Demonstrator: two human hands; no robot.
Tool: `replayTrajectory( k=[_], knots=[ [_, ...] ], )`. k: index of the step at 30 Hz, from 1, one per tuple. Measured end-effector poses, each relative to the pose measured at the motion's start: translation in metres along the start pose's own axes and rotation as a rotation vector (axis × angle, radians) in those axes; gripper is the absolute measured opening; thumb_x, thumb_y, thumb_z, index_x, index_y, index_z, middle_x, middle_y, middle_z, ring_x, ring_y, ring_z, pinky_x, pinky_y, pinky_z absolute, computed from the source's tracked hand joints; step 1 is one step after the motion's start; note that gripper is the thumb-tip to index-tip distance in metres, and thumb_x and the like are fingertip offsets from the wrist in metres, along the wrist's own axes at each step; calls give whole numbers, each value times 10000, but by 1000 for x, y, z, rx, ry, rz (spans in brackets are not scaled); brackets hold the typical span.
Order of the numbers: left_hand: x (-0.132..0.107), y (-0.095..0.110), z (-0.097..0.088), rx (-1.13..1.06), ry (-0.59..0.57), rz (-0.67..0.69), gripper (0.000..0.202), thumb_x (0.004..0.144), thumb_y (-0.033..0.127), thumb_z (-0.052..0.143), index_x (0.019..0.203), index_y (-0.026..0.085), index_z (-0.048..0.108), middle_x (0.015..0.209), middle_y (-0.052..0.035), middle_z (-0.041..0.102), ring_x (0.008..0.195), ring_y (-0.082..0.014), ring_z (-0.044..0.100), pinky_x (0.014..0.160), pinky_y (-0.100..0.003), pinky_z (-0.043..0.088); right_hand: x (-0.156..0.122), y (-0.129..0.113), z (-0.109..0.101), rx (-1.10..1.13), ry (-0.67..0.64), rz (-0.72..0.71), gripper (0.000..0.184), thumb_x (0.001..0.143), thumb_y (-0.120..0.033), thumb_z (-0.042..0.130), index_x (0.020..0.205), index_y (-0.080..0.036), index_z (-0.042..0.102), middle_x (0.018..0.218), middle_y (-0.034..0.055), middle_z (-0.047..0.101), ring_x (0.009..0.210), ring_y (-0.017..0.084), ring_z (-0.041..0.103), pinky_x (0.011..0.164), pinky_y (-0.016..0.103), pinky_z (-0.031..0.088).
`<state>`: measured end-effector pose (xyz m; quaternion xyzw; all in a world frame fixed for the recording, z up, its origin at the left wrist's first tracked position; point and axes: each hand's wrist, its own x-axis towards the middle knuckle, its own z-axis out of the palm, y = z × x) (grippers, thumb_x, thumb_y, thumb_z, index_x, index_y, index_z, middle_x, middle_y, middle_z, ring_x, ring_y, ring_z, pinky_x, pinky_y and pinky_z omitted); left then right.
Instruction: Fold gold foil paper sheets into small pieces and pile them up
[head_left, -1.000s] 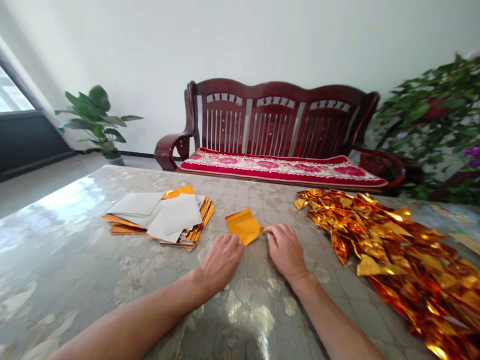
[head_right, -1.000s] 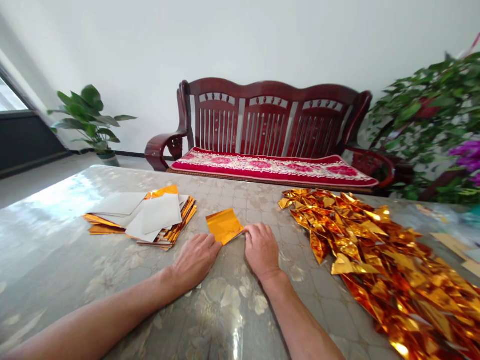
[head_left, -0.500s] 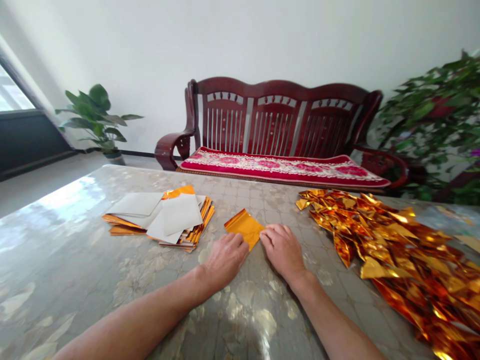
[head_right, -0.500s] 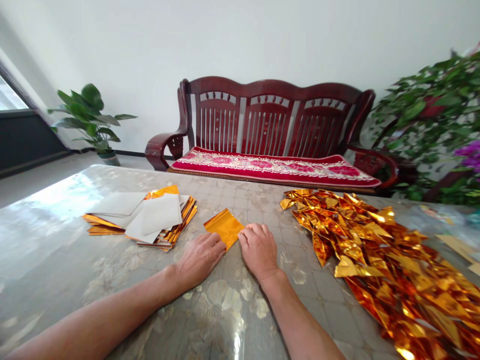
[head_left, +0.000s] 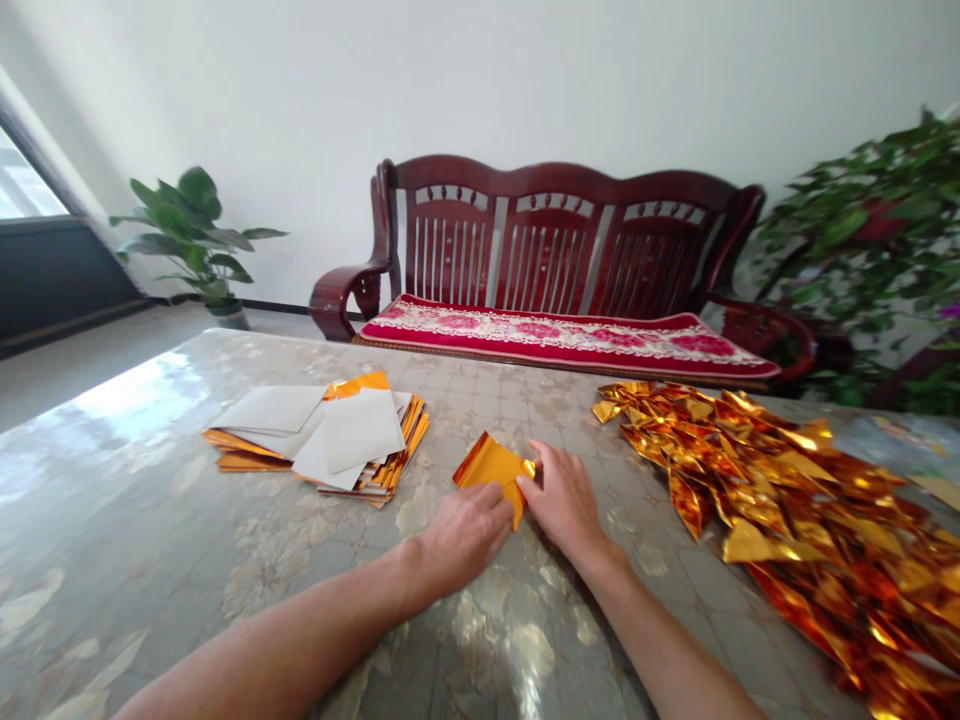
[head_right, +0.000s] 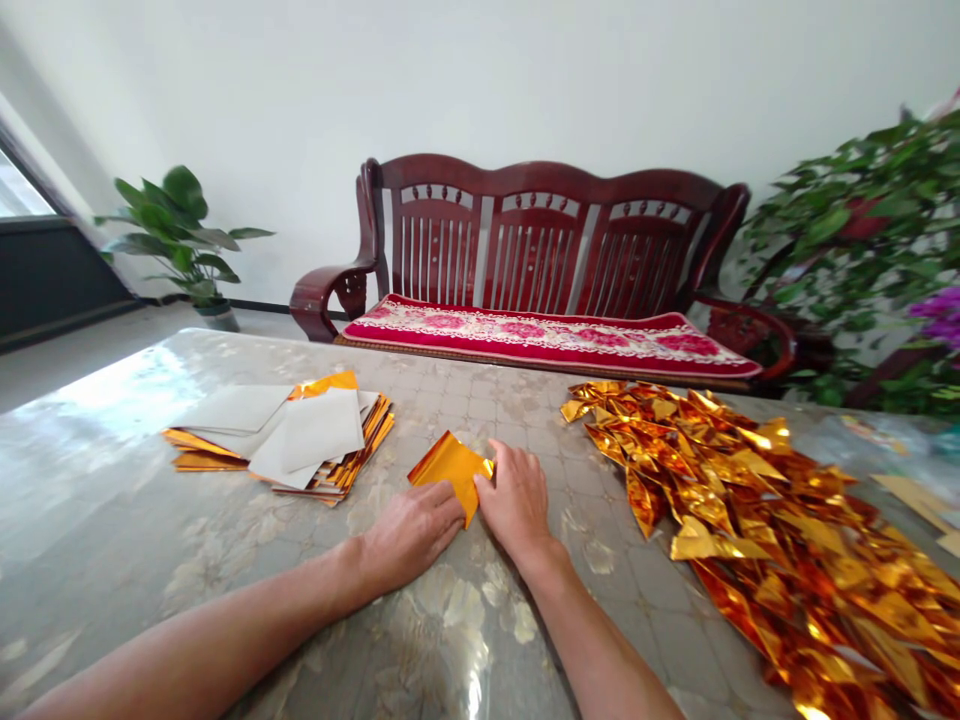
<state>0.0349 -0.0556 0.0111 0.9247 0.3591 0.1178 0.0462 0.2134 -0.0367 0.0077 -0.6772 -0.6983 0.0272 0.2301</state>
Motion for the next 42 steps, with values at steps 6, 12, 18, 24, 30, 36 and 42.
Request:
replayTrajectory(
  k=[6, 12, 18, 24, 30, 36, 42],
  knots=[
    [3, -1, 2, -30, -6, -45, 198, 999, 270, 432, 908, 200, 594, 919, -17, 606, 834, -145, 599, 733, -250, 470, -1, 0, 1, -18, 31, -29, 506, 850, -221, 543, 1350, -154, 504, 1147, 105, 643, 1048, 244, 558, 914, 352, 411],
    [4, -1, -1, 1, 20, -41, 213, 990, 295, 464, 866, 195, 605, 887, -23, 621, 848, -156, 588, 753, -271, 448, -1, 1, 0, -92, 18, -29, 446, 850, -256, 553, 1289, -178, 569, 1149, 92, 659, 1033, 258, 551, 929, 377, 401],
    [4, -2, 1, 14, 50, -37, 180, 982, 295, 492, 868, 202, 595, 884, -15, 625, 841, -166, 570, 744, -289, 440, 1, 3, 5, 109, 58, -28, 464, 828, -181, 498, 1291, -160, 534, 1036, 71, 655, 976, 213, 586, 900, 333, 444],
    [4, -3, 3, 8, 39, -42, 166, 981, 301, 497, 890, 204, 595, 896, -17, 617, 849, -161, 574, 744, -280, 444, 2, 6, 5, -37, 55, -61, 476, 849, -223, 519, 1317, -136, 532, 1120, 118, 645, 1051, 252, 561, 949, 381, 418],
    [4, -2, 1, -12, 50, -50, 155, 977, 297, 504, 887, 206, 592, 892, -5, 623, 837, -160, 584, 735, -272, 442, 2, 3, 0, -38, 25, -30, 440, 848, -239, 532, 1279, -159, 570, 1072, 95, 670, 962, 234, 576, 925, 370, 414],
    [5, -2, 1, -24, 27, -69, 153, 976, 295, 505, 897, 206, 600, 904, -9, 630, 846, -157, 595, 731, -262, 436, 4, 2, 2, 212, 31, -2, 530, 796, -231, 518, 1322, -165, 511, 936, 40, 639, 920, 213, 591, 886, 356, 456],
    [6, -1, -1, -19, 4, -81, 155, 973, 311, 512, 896, 212, 602, 911, -3, 636, 858, -160, 603, 739, -266, 443, 7, 10, 12, 469, 79, 67, 612, 724, -228, 544, 1332, -166, 500, 1024, 62, 566, 860, 194, 578, 849, 371, 510]
  ],
)
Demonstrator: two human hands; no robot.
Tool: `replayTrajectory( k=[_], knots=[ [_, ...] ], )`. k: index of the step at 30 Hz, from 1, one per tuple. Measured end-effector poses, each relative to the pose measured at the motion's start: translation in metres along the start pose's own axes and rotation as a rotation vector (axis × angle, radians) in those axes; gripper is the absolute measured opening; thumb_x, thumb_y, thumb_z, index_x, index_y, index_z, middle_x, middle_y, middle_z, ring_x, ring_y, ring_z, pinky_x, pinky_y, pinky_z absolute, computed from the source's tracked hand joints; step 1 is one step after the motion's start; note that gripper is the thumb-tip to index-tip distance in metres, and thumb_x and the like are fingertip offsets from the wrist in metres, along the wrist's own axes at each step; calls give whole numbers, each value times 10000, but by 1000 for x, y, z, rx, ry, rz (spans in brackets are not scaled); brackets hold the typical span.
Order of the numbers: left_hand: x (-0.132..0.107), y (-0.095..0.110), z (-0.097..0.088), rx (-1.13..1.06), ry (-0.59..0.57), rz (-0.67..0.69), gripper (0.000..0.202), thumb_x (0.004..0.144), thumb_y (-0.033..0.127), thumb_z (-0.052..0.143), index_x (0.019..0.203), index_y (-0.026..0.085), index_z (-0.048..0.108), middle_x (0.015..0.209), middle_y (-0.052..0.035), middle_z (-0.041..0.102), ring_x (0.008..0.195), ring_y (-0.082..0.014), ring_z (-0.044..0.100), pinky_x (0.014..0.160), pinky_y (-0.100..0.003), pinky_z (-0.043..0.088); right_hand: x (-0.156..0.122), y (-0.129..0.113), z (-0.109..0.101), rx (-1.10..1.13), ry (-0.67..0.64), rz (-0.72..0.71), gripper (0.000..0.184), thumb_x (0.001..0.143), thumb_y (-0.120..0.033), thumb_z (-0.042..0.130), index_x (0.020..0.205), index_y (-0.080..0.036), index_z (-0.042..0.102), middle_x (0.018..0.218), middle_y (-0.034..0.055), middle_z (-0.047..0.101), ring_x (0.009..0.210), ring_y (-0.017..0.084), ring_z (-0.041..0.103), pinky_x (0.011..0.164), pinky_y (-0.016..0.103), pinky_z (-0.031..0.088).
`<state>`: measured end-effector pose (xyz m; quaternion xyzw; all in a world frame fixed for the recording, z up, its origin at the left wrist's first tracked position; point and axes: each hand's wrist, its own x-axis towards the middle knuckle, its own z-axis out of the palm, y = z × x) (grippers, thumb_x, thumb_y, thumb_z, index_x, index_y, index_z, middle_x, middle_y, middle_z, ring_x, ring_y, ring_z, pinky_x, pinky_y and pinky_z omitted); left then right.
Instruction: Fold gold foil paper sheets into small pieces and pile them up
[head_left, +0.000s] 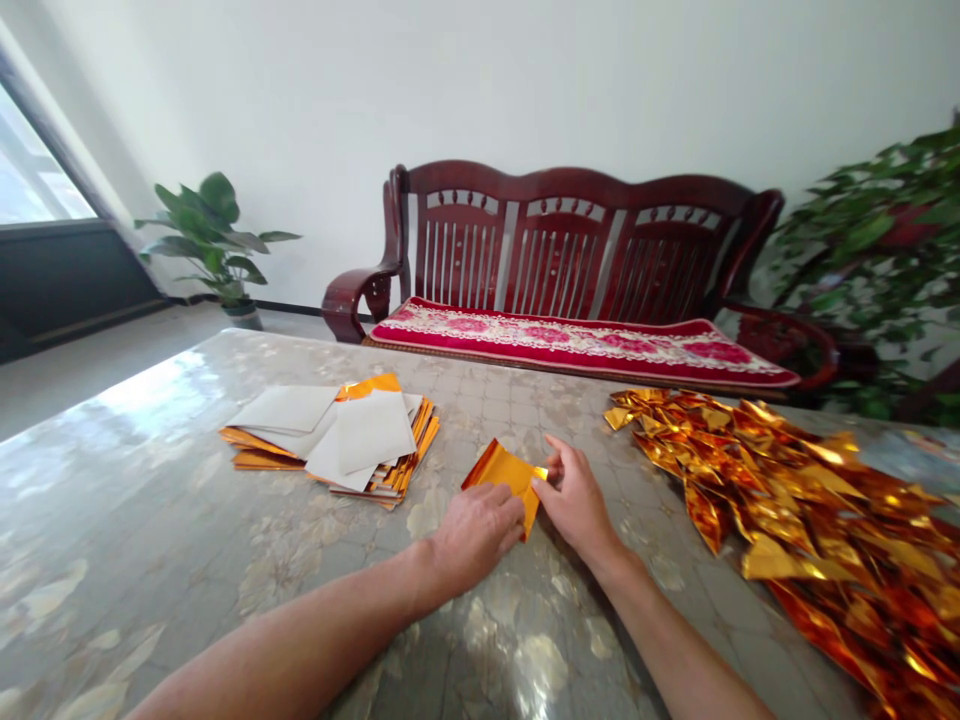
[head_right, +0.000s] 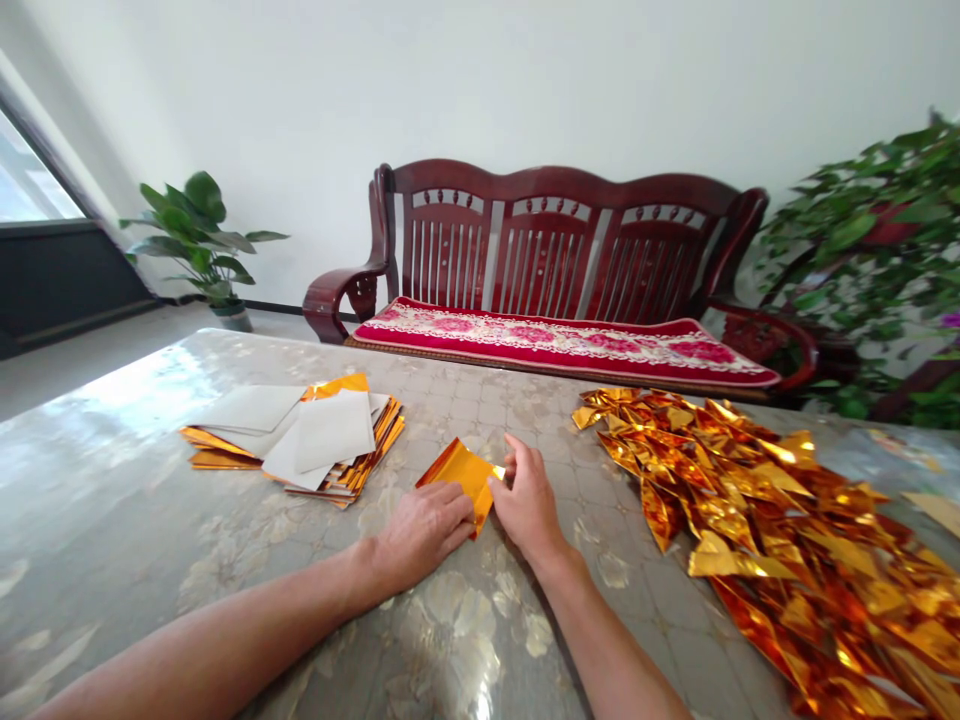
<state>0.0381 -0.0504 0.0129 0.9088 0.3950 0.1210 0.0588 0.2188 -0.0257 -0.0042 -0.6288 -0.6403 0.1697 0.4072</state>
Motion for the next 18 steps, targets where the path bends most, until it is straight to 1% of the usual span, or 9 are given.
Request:
replayTrajectory(
  k=[5, 8, 10, 12, 15, 18],
  knots=[
    [0, 0, 0, -53, -9, -32, 154, 970, 314, 519, 894, 215, 609, 910, 4, 636, 871, -154, 608, 759, -250, 448, 1, 2, 3, 234, 69, 9, 646, 694, -211, 550, 1338, -187, 504, 1046, 55, 530, 813, 166, 572, 809, 360, 548],
    [1, -2, 1, -89, -6, -43, 135, 961, 308, 534, 899, 219, 615, 905, 6, 635, 865, -150, 608, 755, -240, 446, 1, -2, 3, 307, 98, 20, 637, 671, -223, 579, 1308, -208, 541, 1044, 46, 514, 819, 161, 566, 780, 346, 563],
    [1, -3, 2, -116, 1, -43, 121, 953, 298, 544, 895, 222, 617, 898, 9, 634, 861, -148, 609, 757, -237, 445, 2, -3, 1, 345, 129, 63, 637, 649, -244, 614, 1283, -215, 565, 1062, 48, 509, 848, 166, 565, 785, 346, 567],
    [1, -3, 2, -144, 7, -43, 107, 946, 289, 553, 890, 224, 618, 899, 10, 635, 861, -148, 610, 763, -236, 444, 3, -2, -1, 408, 152, 129, 655, 627, -270, 653, 1274, -214, 572, 1123, 64, 513, 924, 185, 569, 819, 357, 563],
    [1, -3, 2, -181, 3, -56, 77, 930, 276, 569, 895, 227, 617, 915, 9, 635, 866, -150, 611, 763, -237, 441, 4, 1, -3, 560, 114, 233, 707, 596, -306, 723, 1277, -204, 565, 1220, 89, 536, 1067, 225, 567, 910, 390, 532],
    [1, -3, 2, -219, 4, -78, 40, 914, 259, 579, 915, 231, 608, 939, 10, 635, 876, -152, 611, 754, -237, 434, 4, 3, -2, 712, 78, 315, 738, 553, -303, 779, 1255, -206, 573, 1222, 84, 575, 1118, 241, 577, 989, 421, 485]
  ],
)
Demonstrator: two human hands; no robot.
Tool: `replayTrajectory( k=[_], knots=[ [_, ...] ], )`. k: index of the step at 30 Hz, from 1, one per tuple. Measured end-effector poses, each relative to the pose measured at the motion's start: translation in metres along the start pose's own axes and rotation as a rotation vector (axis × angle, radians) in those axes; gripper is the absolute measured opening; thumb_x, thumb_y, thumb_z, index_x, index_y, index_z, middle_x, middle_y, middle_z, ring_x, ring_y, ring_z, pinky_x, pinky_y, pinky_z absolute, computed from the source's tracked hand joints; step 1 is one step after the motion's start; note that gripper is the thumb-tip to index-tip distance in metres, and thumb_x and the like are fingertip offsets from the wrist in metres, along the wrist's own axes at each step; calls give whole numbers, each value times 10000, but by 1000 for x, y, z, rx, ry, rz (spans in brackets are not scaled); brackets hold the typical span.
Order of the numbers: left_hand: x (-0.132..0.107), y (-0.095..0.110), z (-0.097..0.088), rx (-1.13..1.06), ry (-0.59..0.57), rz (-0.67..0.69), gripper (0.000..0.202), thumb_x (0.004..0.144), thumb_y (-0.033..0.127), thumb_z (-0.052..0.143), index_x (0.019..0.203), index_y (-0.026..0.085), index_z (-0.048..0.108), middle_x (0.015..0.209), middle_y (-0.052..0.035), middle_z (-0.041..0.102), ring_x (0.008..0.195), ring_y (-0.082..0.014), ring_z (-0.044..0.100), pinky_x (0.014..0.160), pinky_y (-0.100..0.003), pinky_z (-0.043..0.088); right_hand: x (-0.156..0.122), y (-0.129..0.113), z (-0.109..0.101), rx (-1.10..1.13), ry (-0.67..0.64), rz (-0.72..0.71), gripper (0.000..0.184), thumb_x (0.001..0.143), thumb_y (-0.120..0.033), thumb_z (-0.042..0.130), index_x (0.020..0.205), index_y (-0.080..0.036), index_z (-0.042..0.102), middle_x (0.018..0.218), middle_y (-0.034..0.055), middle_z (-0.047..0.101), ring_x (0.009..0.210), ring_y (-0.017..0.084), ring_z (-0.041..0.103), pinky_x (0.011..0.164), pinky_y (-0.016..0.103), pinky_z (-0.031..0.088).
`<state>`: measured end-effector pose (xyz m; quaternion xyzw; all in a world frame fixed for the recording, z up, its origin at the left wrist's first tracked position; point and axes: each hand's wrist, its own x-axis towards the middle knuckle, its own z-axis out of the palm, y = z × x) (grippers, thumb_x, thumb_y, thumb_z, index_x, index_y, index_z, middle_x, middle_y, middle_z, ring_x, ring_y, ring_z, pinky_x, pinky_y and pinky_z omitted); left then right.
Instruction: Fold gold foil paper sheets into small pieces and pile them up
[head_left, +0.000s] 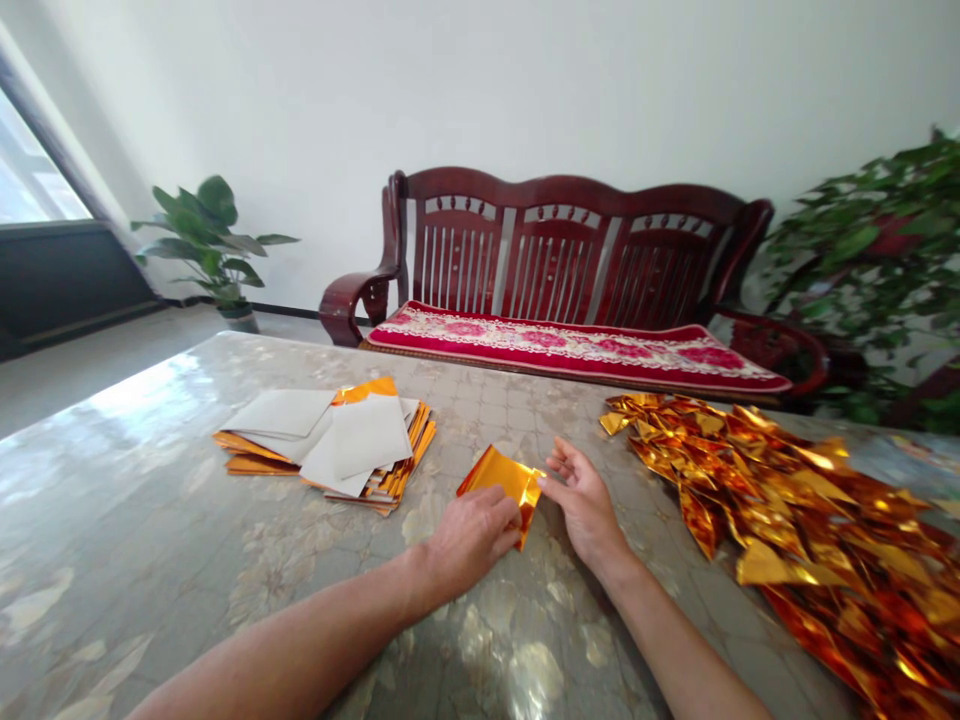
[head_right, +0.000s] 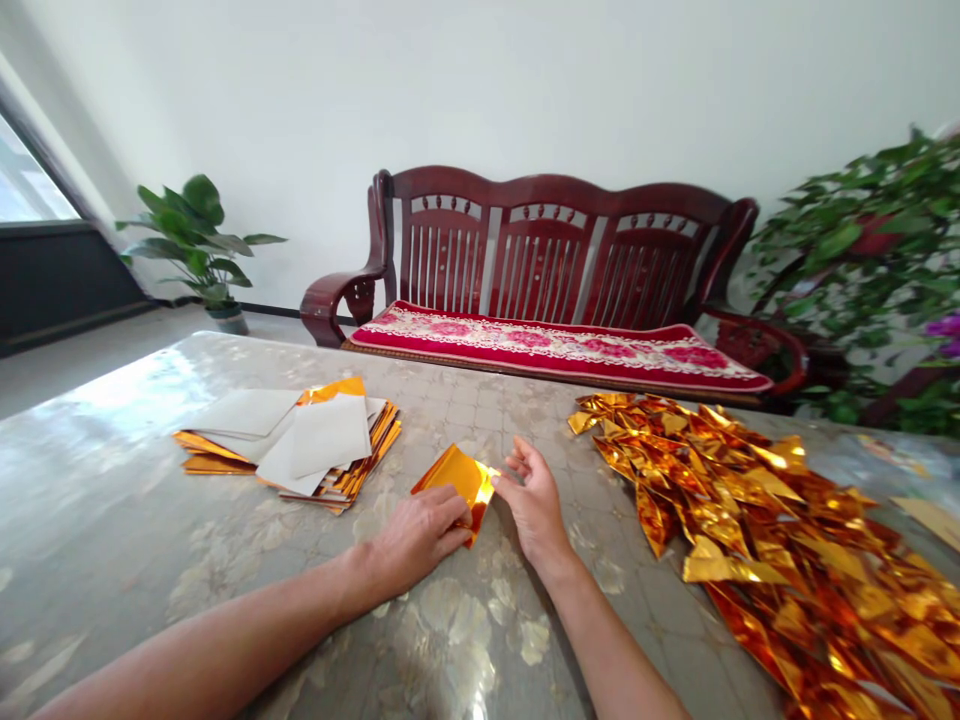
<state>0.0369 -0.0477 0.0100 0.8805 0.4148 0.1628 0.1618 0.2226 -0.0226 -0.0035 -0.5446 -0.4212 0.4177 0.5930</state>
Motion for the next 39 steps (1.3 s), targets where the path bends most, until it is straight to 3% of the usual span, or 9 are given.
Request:
replayTrajectory(
  k=[8, 14, 18, 22, 24, 27, 32, 35, 39],
  knots=[
    [-1, 0, 2, -101, 46, -83, 139, 855, 242, 638, 947, 230, 535, 966, 20, 628, 843, -155, 607, 669, -237, 391, -9, -4, 0, 195, -65, 152, 735, 496, -224, 832, 1190, -234, 592, 1126, 33, 610, 1098, 216, 611, 979, 359, 497],
    [-2, -3, 7, -217, 154, -132, 236, 823, 148, 620, 1003, 217, 484, 972, 0, 612, 848, -164, 604, 705, -256, 438, -23, -9, 12, 71, -223, 130, 770, 606, -185, 745, 1330, -218, 486, 1025, 44, 700, 935, 223, 694, 843, 367, 559],
    [-3, -5, 5, -272, 331, -72, 352, 820, 99, 598, 1123, 227, 472, 1098, -27, 575, 884, -155, 605, 749, -265, 493, -31, -7, 18, -276, -149, -135, 726, 677, -143, 635, 1380, -223, 474, 1151, 74, 697, 995, 235, 687, 888, 398, 557],
    [-1, -5, -4, -220, 541, 98, 471, 844, 101, 600, 1269, 247, 457, 1224, -59, 525, 1065, -183, 576, 897, -310, 514, -42, -14, 18, -693, -170, -625, 696, 844, -96, 472, 1509, -237, 323, 1397, 112, 556, 1193, 242, 599, 988, 432, 516],
    [0, -6, -8, -195, 572, 154, 430, 858, 105, 597, 1250, 249, 498, 1208, -59, 542, 1079, -187, 572, 925, -319, 511, -48, -19, 19, -794, -241, -852, 691, 917, -80, 394, 1558, -245, 195, 1359, 119, 580, 1186, 224, 598, 967, 403, 531],
    [1, -8, -13, -205, 582, 190, 255, 890, 109, 569, 1110, 238, 583, 1067, -41, 600, 957, -169, 596, 852, -293, 521, -52, -25, 22, -894, -262, -996, 693, 963, -87, 379, 1577, -239, 96, 1196, 107, 659, 1053, 206, 643, 895, 361, 553],
    [3, -16, -16, -333, 690, 240, 103, 915, 125, 568, 856, 206, 594, 844, -8, 601, 820, -139, 582, 764, -250, 489, -44, -28, 15, -908, -137, -984, 522, 971, -127, 404, 1486, -193, 349, 987, 71, 699, 885, 189, 646, 800, 322, 531],
    [4, -22, -17, -416, 741, 214, 118, 889, 97, 573, 837, 202, 580, 891, -15, 625, 873, -143, 600, 806, -263, 487, -38, -32, 3, -984, -69, -979, 264, 958, -168, 475, 1147, -217, 653, 880, 52, 701, 851, 194, 614, 792, 322, 469],
    [2, -29, -20, -313, 617, 102, 187, 833, 45, 549, 885, 213, 610, 1026, -35, 635, 975, -162, 596, 880, -293, 476, -37, -37, -8, -1178, -71, -939, 230, 956, -192, 513, 896, -256, 726, 859, 52, 705, 868, 212, 563, 794, 337, 390]
  ],
)
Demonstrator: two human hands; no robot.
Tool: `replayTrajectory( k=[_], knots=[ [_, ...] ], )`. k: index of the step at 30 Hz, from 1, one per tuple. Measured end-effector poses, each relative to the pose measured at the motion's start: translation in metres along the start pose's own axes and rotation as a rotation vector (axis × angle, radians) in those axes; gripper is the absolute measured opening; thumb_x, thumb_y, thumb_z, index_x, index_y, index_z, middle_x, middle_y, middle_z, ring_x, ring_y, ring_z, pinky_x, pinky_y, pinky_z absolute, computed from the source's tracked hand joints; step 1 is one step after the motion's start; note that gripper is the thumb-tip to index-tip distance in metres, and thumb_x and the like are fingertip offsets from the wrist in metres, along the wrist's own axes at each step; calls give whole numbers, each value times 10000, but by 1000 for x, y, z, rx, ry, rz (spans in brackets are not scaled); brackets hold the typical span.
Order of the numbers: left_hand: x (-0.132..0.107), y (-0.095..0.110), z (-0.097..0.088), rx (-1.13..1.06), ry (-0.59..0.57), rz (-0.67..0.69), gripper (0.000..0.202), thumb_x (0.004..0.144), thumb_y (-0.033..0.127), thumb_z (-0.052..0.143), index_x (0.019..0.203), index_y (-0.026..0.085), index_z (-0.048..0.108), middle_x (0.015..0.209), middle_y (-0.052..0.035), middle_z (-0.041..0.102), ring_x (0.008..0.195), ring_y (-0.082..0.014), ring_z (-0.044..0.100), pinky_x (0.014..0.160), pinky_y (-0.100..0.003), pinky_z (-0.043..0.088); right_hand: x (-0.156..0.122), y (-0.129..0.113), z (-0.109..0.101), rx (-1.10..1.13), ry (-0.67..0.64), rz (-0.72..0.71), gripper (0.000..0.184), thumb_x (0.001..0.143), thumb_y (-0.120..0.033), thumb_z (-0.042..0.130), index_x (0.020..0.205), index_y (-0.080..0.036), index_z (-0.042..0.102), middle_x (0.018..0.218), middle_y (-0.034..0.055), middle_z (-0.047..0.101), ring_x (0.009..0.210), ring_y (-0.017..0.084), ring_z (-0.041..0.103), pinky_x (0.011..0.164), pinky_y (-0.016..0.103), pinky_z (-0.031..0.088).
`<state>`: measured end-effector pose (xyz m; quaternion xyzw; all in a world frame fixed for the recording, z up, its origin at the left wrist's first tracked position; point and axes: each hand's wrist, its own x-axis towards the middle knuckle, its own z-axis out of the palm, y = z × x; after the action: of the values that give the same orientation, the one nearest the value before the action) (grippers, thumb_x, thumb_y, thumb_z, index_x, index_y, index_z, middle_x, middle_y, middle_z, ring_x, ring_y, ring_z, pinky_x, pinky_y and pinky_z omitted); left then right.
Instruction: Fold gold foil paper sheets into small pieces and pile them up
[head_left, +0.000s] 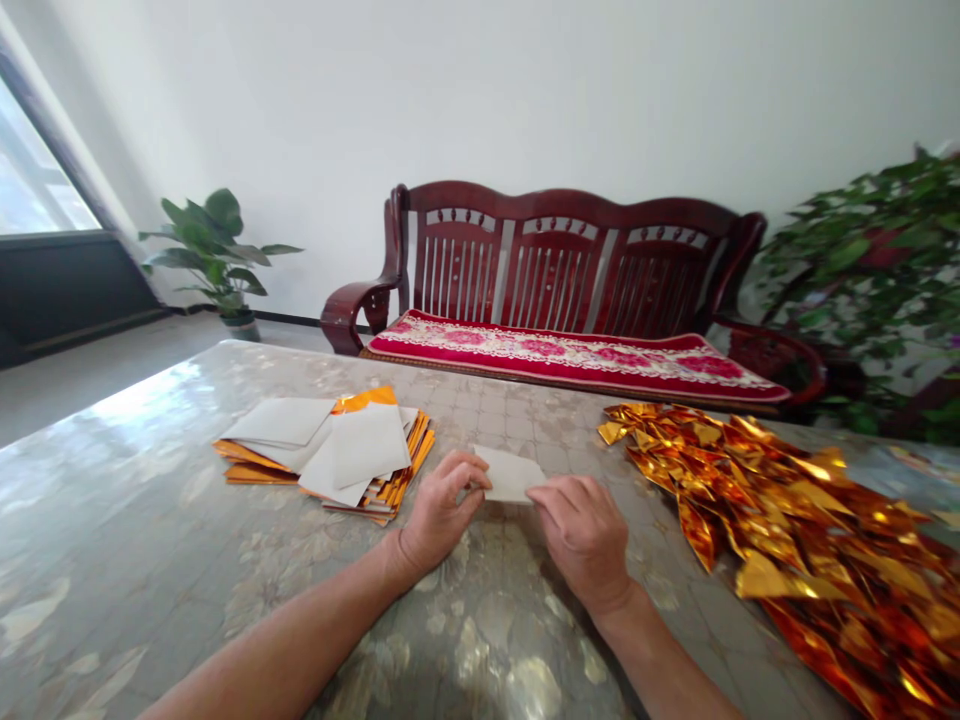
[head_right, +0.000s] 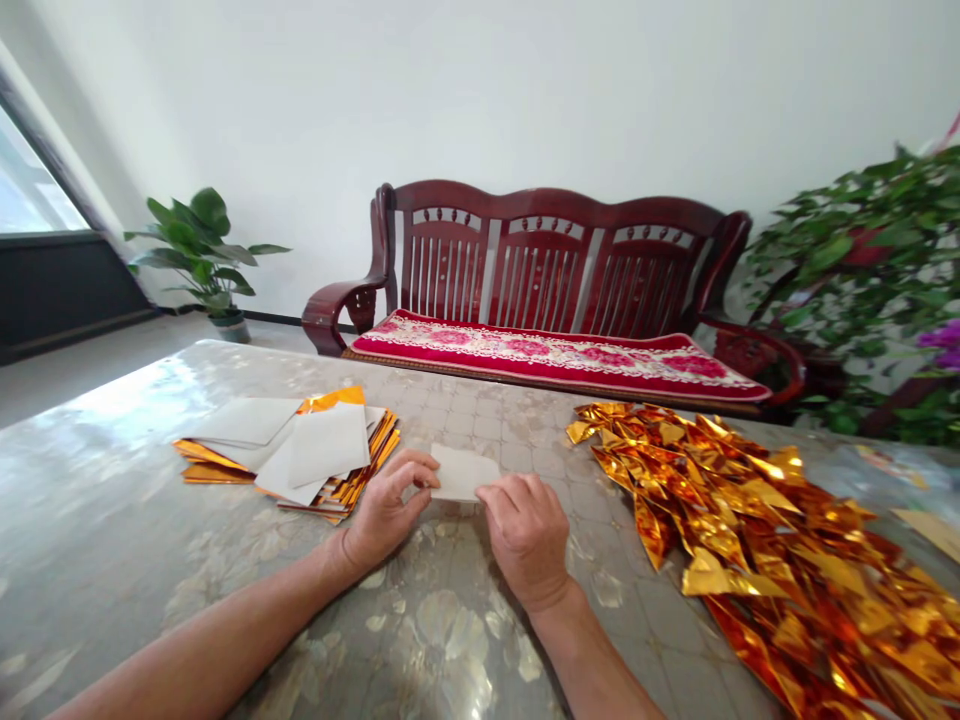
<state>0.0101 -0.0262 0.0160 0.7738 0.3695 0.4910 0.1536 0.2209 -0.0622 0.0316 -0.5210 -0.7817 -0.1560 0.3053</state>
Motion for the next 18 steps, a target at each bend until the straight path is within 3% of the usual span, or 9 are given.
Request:
replayTrajectory(
  k=[4, 7, 9, 13, 18],
  knots=[
    [-2, 2, -3, 322, -215, 60, 266, 843, 84, 579, 1041, 248, 648, 1127, -47, 626, 1022, -205, 549, 905, -336, 438, -2, -2, 0, -71, -76, -37, 242, 966, -186, 506, 902, -267, 725, 835, 46, 690, 851, 218, 515, 775, 348, 339],
    [-3, 6, 0, 476, -356, 150, 148, 938, 224, 549, 1028, 247, 664, 1021, -52, 650, 944, -217, 536, 843, -345, 420, -4, -6, 3, -127, -103, -81, 218, 963, -192, 527, 859, -259, 706, 794, 40, 661, 842, 217, 497, 760, 350, 322],
    [-4, 6, 4, 531, -430, 184, 178, 979, 287, 498, 979, 234, 667, 925, -52, 646, 895, -213, 532, 799, -338, 409, -5, -7, 5, -161, -126, -94, 211, 954, -186, 545, 811, -247, 687, 777, 37, 644, 835, 218, 491, 744, 352, 319],
    [-7, 2, 10, 576, -504, 193, 230, 991, 273, 478, 855, 208, 652, 843, -47, 625, 850, -201, 528, 744, -317, 390, -6, -5, 9, -129, -192, -74, 183, 931, -186, 588, 778, -234, 676, 781, 34, 632, 828, 215, 495, 724, 342, 330],
    [-7, 0, 9, 563, -538, 123, 263, 985, 268, 489, 800, 200, 664, 826, -43, 629, 824, -189, 541, 711, -287, 387, -8, 3, 11, 77, -307, -49, 116, 934, -251, 600, 904, -242, 712, 861, 30, 653, 876, 204, 534, 761, 317, 381]
  ],
)
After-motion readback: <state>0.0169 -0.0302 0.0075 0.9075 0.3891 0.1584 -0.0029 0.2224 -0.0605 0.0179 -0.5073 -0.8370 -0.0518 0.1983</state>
